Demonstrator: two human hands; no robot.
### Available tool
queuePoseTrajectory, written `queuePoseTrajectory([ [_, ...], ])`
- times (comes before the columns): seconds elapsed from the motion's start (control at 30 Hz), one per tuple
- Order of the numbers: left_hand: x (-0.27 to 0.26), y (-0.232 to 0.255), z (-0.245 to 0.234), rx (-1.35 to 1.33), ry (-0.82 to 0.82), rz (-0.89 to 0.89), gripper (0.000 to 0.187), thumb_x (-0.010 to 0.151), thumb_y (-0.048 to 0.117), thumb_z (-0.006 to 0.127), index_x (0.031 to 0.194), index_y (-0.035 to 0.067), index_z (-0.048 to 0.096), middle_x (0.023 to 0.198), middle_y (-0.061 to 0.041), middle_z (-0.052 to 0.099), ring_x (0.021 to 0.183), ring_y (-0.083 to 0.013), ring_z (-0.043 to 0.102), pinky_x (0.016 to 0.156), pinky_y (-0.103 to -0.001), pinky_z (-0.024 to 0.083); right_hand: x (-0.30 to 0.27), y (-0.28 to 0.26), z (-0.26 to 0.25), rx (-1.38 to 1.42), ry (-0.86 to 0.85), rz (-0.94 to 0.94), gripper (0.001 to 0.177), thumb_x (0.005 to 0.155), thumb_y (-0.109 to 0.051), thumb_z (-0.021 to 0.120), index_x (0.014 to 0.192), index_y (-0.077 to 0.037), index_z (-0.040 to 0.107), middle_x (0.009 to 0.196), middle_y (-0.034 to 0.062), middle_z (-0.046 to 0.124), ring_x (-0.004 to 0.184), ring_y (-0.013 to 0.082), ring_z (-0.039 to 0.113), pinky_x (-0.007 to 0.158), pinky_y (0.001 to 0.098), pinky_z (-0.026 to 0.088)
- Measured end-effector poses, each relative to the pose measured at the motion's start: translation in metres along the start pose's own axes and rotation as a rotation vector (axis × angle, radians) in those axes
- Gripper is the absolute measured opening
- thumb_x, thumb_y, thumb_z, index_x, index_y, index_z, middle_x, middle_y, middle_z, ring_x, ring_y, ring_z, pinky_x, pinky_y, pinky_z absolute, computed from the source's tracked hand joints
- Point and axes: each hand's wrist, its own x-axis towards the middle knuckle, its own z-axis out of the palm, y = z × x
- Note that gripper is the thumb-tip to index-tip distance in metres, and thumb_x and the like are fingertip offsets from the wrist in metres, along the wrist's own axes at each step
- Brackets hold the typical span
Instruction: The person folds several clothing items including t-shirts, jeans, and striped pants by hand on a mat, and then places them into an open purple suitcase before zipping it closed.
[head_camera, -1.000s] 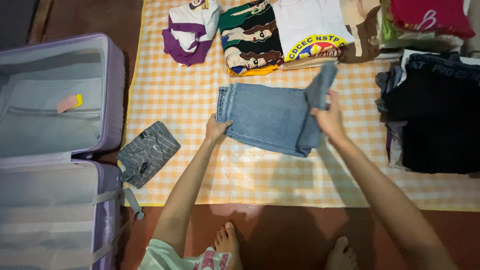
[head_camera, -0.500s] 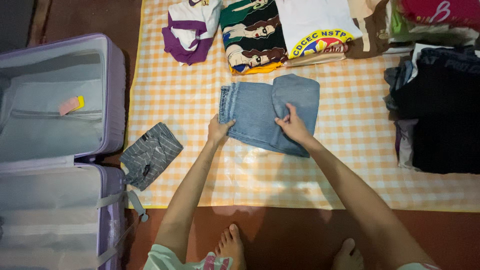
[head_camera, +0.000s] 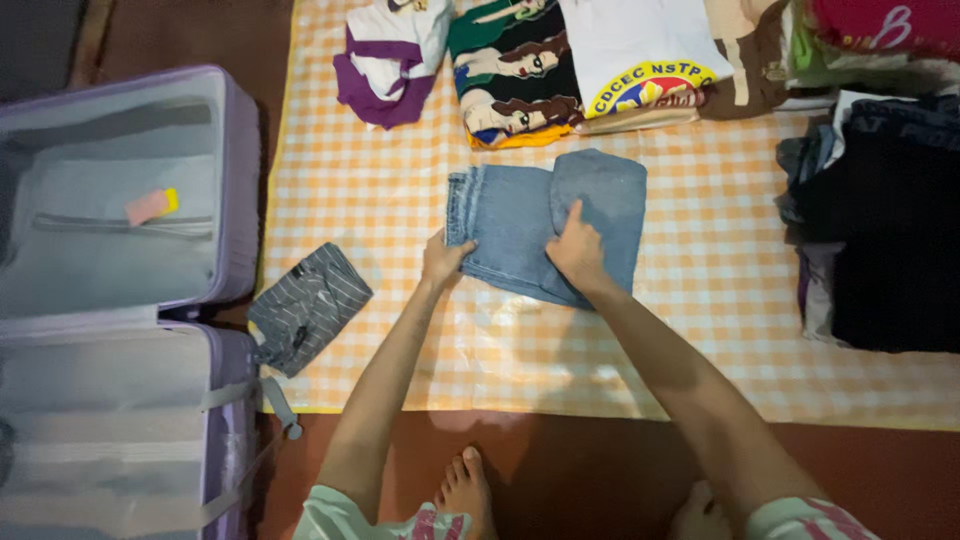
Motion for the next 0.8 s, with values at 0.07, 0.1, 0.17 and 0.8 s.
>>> queuePoseTrajectory([
  [0.07,-0.002,0.001,-0.003,-0.002,-0.007,0.008,0.040,0.077,0.018,0.083,0.112,0.003,0.075,0.101,-0.011,0.081,0.089,-0.0199,0.076,0.085,-0.034,0.060,-0.009,-0.003,-0.008,0.111,-0.014,-0.019,0.066,0.083,-0.017,0.069,0.141,-0.002,0.042,0.098,0.0343,0.070,0.096,0.0521,0.068,0.087,0.0564,0.054],
  [0.1,-0.005,0.002,-0.004,-0.015,-0.021,0.025,0.044,0.074,0.016,0.083,0.115,0.003,0.074,0.103,-0.011,0.080,0.091,-0.0193,0.076,0.086,-0.033,0.059,-0.014,-0.005,-0.011,0.216,-0.030,-0.036,0.054,0.086,-0.017,0.067,0.136,-0.005,0.048,0.097,0.0341,0.071,0.098,0.0515,0.068,0.089,0.0561,0.054],
  [0.17,-0.008,0.008,-0.010,-0.031,-0.033,0.043,0.048,0.072,0.015,0.083,0.118,0.004,0.072,0.105,-0.011,0.080,0.092,-0.0188,0.076,0.087,-0.033,0.059,-0.021,-0.007,-0.018,0.249,-0.053,-0.007,0.056,0.086,-0.017,0.067,0.137,-0.006,0.047,0.094,0.0348,0.071,0.096,0.0511,0.069,0.089,0.0554,0.054],
  [0.8,-0.008,-0.016,-0.001,-0.454,-0.240,0.000,0.056,0.097,0.038,0.064,0.141,0.005,0.056,0.130,-0.014,0.069,0.114,-0.0206,0.068,0.101,-0.037,0.053,-0.031,-0.068,0.072,0.590,-0.152,-0.219,0.054,0.091,-0.011,0.063,0.143,-0.013,0.050,0.092,0.0196,0.068,0.076,0.0366,0.071,0.071,0.0465,0.056],
])
